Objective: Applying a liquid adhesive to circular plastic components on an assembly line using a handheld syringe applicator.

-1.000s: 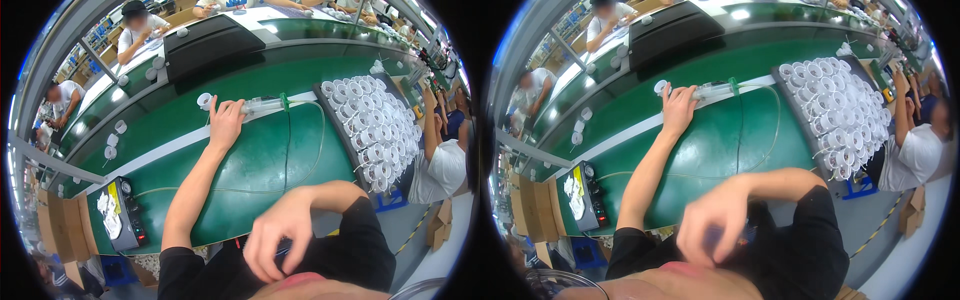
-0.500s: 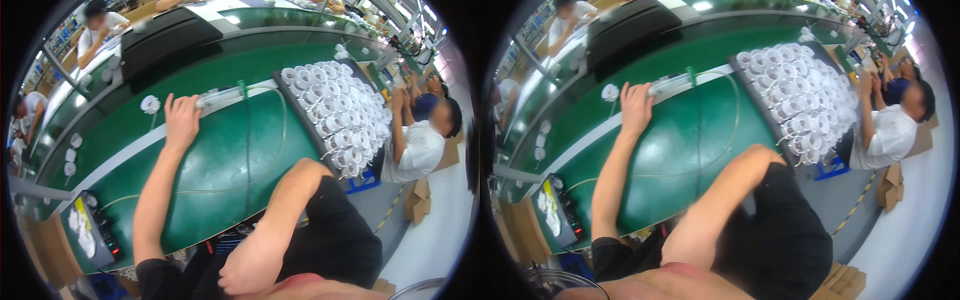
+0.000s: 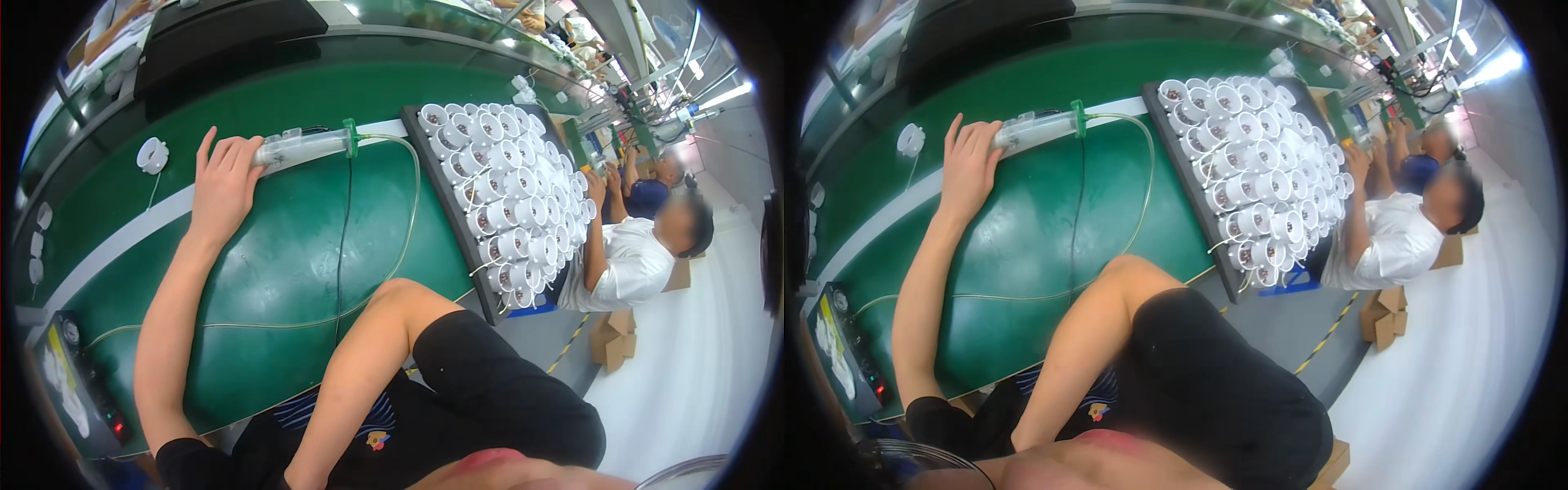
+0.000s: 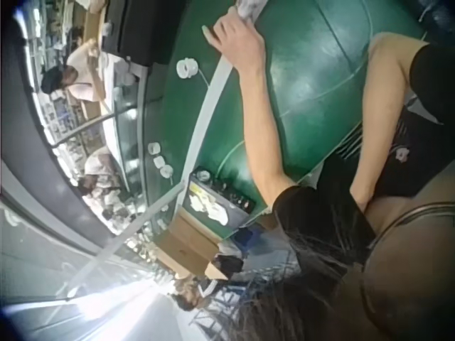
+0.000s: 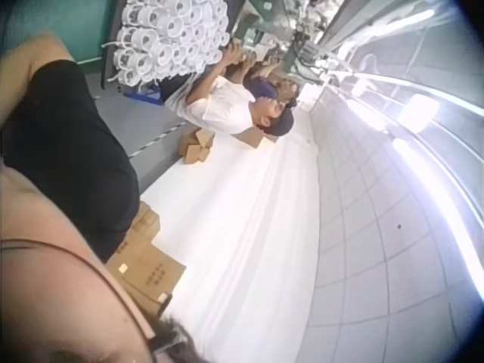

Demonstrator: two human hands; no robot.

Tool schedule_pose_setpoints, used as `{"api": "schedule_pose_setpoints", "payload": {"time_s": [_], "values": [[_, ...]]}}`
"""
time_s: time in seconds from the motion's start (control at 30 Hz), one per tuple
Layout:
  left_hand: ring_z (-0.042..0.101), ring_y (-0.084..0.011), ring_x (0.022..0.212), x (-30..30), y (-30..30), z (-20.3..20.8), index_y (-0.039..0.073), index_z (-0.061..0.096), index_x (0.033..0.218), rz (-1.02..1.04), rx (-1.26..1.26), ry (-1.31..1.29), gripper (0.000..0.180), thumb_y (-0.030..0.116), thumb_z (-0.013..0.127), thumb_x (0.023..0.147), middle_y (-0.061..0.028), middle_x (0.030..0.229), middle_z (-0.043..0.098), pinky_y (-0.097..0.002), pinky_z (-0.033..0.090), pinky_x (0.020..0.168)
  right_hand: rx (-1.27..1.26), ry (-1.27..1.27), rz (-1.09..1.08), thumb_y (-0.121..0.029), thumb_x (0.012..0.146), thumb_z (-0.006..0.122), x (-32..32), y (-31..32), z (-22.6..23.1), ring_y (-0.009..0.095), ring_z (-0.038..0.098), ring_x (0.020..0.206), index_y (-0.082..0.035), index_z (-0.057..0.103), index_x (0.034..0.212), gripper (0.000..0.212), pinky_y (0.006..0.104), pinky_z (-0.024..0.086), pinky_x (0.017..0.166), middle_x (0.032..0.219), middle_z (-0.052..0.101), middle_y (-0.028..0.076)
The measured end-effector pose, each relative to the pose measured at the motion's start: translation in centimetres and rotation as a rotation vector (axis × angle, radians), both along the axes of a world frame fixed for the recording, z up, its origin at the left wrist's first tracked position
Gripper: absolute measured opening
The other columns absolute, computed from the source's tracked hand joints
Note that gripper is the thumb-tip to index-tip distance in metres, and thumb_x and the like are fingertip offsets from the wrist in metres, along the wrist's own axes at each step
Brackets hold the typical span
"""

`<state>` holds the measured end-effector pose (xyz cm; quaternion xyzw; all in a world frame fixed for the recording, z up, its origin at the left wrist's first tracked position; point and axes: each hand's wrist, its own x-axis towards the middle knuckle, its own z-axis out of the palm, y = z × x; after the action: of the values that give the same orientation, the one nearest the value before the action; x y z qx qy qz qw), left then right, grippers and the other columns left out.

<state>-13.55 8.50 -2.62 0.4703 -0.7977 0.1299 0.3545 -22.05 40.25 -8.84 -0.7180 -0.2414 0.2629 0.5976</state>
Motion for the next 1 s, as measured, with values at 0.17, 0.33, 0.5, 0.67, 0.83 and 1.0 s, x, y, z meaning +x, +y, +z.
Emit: {"api": "schedule_pose_setpoints", "payload": {"time_s": [0.17,0.33,0.5,0.67,0.83,1.0], "values": [[0.062,-0.0273,0.113,-0.4,0.0,0.0,0.003,0.062,0.125,0.015,0.003,0.008,0.037,0.007,0.072,0.089,-0.0097,0.110,0.066,-0.0532,0.033,0.121,0.035,0.015,-0.003,-0.026,0.100,0.058,-0.2,0.7,-1.0,0.038,0.068,0.103,0.003,0.070,0.104,0.032,0.0448,0.053,0.086,0.113,0.072,0.024],[0.062,-0.0269,0.113,-0.3,-0.1,-0.1,0.003,0.062,0.126,0.017,-0.001,0.007,0.038,0.007,0.072,0.089,-0.0092,0.110,0.067,-0.0527,0.033,0.121,0.060,0.010,-0.004,-0.027,0.100,0.058,-0.1,1.4,-1.2,0.038,0.068,0.104,0.003,0.070,0.106,0.033,0.0442,0.053,0.088,0.114,0.071,0.024],[0.062,-0.0270,0.113,-0.3,-0.2,0.0,0.003,0.062,0.126,0.024,-0.020,-0.007,0.038,0.007,0.071,0.090,-0.0087,0.109,0.067,-0.0523,0.033,0.121,0.071,0.012,-0.015,-0.028,0.100,0.058,0.0,1.9,-1.7,0.037,0.067,0.106,0.003,0.069,0.108,0.034,0.0436,0.053,0.089,0.116,0.070,0.024],[0.062,-0.0268,0.113,-0.3,-0.1,-0.1,0.004,0.062,0.126,0.016,-0.017,0.001,0.037,0.008,0.071,0.090,-0.0085,0.110,0.067,-0.0523,0.033,0.121,0.074,0.031,-0.014,-0.029,0.101,0.058,0.4,2.3,-2.1,0.036,0.067,0.108,0.003,0.069,0.110,0.035,0.0430,0.052,0.090,0.118,0.070,0.023],[0.062,-0.0263,0.112,-0.2,0.0,-0.2,0.005,0.062,0.126,0.018,-0.026,0.002,0.036,0.009,0.071,0.091,-0.0079,0.108,0.067,-0.0524,0.033,0.121,0.074,0.053,-0.016,-0.030,0.101,0.058,0.3,2.6,-2.4,0.036,0.066,0.109,0.003,0.069,0.112,0.036,0.0424,0.052,0.091,0.120,0.069,0.023],[0.062,-0.0256,0.112,-0.5,-0.2,-0.1,0.006,0.062,0.125,0.014,-0.031,0.007,0.035,0.009,0.072,0.091,-0.0073,0.108,0.067,-0.0522,0.034,0.121,0.080,0.080,-0.023,-0.031,0.102,0.057,0.0,2.5,-2.6,0.035,0.066,0.111,0.003,0.068,0.114,0.038,0.0419,0.051,0.092,0.122,0.069,0.023]]}}
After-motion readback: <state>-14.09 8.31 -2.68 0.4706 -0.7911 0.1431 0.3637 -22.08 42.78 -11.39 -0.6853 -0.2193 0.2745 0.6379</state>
